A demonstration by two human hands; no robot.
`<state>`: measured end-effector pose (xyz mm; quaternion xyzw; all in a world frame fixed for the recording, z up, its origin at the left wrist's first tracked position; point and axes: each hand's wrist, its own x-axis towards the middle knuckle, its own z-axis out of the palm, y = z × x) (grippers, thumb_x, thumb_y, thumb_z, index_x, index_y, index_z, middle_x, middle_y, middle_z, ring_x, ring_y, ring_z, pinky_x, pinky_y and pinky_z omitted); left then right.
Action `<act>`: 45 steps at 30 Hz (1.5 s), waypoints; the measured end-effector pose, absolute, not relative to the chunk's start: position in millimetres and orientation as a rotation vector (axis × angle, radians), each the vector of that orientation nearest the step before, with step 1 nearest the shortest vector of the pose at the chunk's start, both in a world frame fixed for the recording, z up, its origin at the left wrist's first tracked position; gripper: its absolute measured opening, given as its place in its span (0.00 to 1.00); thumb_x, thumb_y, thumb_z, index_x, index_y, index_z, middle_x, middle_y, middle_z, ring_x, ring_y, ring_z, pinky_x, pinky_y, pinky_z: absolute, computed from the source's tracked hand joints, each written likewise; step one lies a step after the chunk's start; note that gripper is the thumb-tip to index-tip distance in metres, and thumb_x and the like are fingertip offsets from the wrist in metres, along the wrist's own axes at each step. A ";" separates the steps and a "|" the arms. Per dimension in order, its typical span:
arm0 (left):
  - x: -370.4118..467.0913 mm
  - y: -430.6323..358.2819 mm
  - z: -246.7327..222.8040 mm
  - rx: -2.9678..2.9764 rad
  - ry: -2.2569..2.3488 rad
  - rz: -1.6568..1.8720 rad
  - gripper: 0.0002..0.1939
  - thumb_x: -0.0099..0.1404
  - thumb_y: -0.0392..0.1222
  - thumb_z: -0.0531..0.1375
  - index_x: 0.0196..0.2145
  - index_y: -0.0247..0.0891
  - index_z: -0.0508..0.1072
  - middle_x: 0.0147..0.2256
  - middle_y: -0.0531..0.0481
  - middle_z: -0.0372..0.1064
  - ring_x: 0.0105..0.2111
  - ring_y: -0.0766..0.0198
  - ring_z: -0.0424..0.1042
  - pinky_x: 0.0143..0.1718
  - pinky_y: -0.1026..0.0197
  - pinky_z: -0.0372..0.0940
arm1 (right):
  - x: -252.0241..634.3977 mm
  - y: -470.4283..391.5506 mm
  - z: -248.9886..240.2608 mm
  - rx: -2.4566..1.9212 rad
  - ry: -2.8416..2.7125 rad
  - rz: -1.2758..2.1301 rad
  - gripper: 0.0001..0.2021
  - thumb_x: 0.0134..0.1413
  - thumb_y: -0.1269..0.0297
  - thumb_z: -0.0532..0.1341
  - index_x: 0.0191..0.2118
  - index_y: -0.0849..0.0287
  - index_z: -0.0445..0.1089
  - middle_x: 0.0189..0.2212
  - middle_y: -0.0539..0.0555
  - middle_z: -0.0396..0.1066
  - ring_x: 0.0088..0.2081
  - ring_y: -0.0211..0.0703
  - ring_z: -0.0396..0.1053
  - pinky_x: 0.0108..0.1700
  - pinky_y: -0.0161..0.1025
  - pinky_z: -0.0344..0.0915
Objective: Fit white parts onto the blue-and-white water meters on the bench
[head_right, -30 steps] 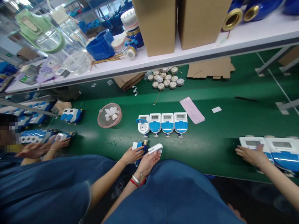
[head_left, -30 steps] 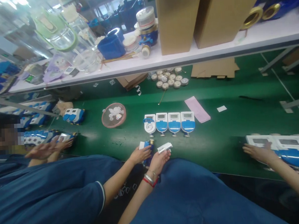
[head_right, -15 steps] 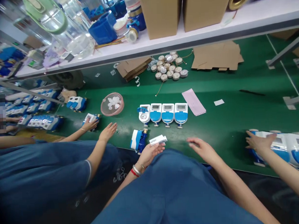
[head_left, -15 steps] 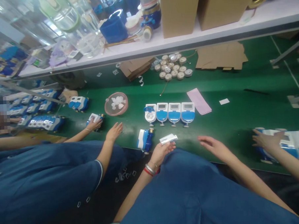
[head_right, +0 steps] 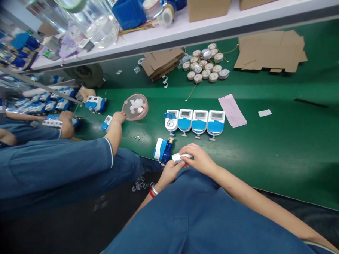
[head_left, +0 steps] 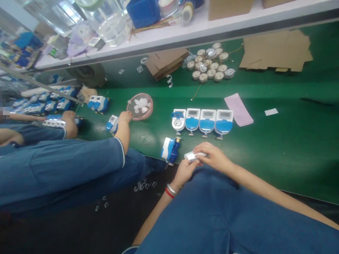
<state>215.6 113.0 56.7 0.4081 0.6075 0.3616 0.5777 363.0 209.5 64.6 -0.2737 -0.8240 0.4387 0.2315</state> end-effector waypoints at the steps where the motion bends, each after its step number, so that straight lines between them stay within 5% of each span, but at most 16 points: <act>1: 214.6 112.0 55.6 0.951 1.437 0.854 0.18 0.60 0.50 0.53 0.36 0.33 0.74 0.35 0.45 0.73 0.37 0.58 0.70 0.44 0.58 0.60 | 360.9 208.0 64.5 -0.771 -2.260 1.206 0.08 0.52 0.63 0.57 0.38 0.56 0.70 0.38 0.53 0.71 0.44 0.42 0.65 0.47 0.43 0.61; 13: 208.9 104.7 41.1 0.900 1.417 0.894 0.17 0.60 0.50 0.54 0.34 0.33 0.74 0.34 0.45 0.73 0.38 0.58 0.69 0.45 0.58 0.60 | 352.6 203.3 51.7 -0.847 -2.324 1.259 0.07 0.52 0.62 0.57 0.35 0.54 0.70 0.37 0.50 0.72 0.41 0.41 0.66 0.46 0.41 0.58; 30: 198.7 91.3 26.7 0.382 1.256 1.086 0.19 0.55 0.48 0.60 0.38 0.31 0.71 0.35 0.43 0.71 0.35 0.62 0.70 0.43 0.57 0.63 | 321.6 198.3 48.0 -0.599 -2.695 0.788 0.11 0.57 0.63 0.51 0.38 0.58 0.69 0.37 0.54 0.72 0.40 0.41 0.65 0.42 0.40 0.53; 39: 200.8 86.7 18.3 0.128 1.117 1.205 0.11 0.56 0.42 0.60 0.36 0.35 0.69 0.33 0.48 0.69 0.34 0.65 0.69 0.41 0.60 0.63 | 308.1 190.2 29.2 -0.548 -2.608 0.911 0.08 0.56 0.66 0.53 0.36 0.57 0.69 0.48 0.53 0.67 0.48 0.42 0.63 0.56 0.50 0.49; 45: 194.7 74.8 4.1 0.040 1.223 1.336 0.12 0.56 0.39 0.59 0.39 0.33 0.69 0.38 0.45 0.70 0.38 0.62 0.69 0.44 0.59 0.63 | 285.3 175.6 34.4 -0.474 -2.431 1.220 0.05 0.51 0.69 0.55 0.32 0.57 0.68 0.50 0.54 0.65 0.52 0.44 0.60 0.55 0.51 0.53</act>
